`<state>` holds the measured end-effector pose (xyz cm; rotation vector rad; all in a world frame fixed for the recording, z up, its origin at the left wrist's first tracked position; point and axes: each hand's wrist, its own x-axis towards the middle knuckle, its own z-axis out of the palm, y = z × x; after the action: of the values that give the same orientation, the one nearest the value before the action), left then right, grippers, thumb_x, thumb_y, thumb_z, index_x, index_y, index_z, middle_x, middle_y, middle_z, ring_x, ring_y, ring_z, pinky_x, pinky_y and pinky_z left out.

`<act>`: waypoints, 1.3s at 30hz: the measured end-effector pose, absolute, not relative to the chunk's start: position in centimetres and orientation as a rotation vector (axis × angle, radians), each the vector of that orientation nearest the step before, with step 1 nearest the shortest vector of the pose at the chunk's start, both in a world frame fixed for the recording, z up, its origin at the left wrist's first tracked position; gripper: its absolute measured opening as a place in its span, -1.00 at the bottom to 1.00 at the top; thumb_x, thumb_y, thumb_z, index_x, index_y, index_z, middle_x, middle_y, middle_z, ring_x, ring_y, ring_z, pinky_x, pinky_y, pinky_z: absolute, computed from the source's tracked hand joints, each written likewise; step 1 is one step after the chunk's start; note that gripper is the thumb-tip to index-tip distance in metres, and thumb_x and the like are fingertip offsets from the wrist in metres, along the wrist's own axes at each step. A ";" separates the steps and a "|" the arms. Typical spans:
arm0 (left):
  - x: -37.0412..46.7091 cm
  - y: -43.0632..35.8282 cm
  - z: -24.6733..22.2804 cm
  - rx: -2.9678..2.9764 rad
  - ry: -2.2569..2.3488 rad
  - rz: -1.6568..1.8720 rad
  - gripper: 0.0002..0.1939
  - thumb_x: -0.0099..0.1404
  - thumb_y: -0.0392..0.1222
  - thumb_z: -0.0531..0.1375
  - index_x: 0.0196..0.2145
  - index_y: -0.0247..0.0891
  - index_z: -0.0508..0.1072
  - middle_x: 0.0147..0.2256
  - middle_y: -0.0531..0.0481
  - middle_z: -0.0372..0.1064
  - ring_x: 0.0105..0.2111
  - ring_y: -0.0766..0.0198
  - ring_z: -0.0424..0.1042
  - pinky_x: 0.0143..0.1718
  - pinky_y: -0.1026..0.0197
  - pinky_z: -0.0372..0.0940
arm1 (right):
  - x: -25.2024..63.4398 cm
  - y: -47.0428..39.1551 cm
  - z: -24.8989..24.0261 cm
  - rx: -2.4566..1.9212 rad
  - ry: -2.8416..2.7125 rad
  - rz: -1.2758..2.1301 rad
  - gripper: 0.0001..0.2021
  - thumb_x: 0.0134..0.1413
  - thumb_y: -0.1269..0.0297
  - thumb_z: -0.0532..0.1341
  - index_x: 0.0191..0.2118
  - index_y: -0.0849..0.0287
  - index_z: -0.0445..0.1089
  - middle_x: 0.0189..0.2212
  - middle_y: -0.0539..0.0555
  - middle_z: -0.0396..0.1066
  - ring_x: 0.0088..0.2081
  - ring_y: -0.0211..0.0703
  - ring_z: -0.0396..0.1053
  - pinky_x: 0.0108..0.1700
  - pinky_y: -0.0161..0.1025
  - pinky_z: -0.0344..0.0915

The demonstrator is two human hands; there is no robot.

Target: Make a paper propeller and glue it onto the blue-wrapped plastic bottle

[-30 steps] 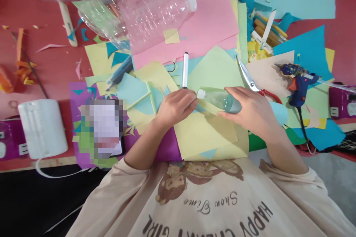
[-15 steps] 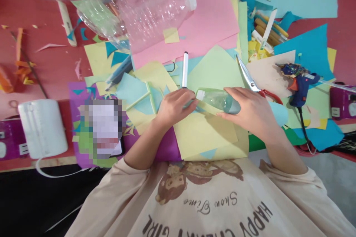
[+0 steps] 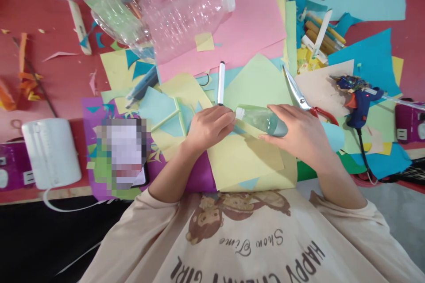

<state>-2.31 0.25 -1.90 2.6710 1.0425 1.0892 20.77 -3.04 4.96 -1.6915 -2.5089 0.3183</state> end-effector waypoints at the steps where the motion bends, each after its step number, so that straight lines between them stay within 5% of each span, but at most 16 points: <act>1: -2.3 0.2 -1.9 2.670 1.044 1.092 -0.89 0.30 -0.36 0.07 -0.37 -0.19 0.28 -0.46 0.05 0.46 -0.49 0.34 0.41 -0.49 0.30 0.22 | 20.8 -3.0 5.0 -1.693 -2.509 0.321 -0.53 0.07 0.06 0.27 0.03 0.27 0.35 -0.07 0.26 0.49 -0.11 0.09 0.47 -0.21 -0.09 0.36; 11: -2.3 0.1 -1.8 2.686 1.075 1.047 -0.87 0.30 -0.37 0.06 -0.38 -0.18 0.29 -0.47 0.08 0.45 -0.50 0.35 0.39 -0.49 0.29 0.19 | 20.7 -3.0 4.9 -1.699 -2.500 0.333 -0.52 0.07 0.08 0.27 0.04 0.28 0.35 -0.06 0.26 0.49 -0.09 0.09 0.47 -0.20 -0.10 0.37; 23: -2.5 0.5 -1.3 2.811 1.155 0.947 -0.78 0.28 -0.06 0.17 -0.44 -0.22 0.33 -0.55 0.05 0.37 -0.53 0.28 0.33 -0.51 0.21 0.14 | 20.9 -3.1 4.9 -1.690 -2.487 0.323 -0.52 0.09 0.03 0.26 0.03 0.27 0.36 -0.06 0.25 0.49 -0.09 0.09 0.47 -0.21 -0.08 0.37; 39: -2.8 0.5 -1.8 2.772 1.125 0.903 -0.76 0.29 -0.22 0.16 -0.54 -0.20 0.33 -0.59 0.09 0.34 -0.53 0.29 0.29 -0.45 0.16 0.09 | 21.0 -3.1 4.9 -1.691 -2.477 0.322 -0.52 0.10 0.00 0.23 0.03 0.23 0.35 -0.07 0.24 0.49 -0.09 0.07 0.47 -0.20 -0.10 0.36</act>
<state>-2.76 0.54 -1.77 2.7719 1.1250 0.9034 21.01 -3.08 4.90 -1.6913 -2.4769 0.3223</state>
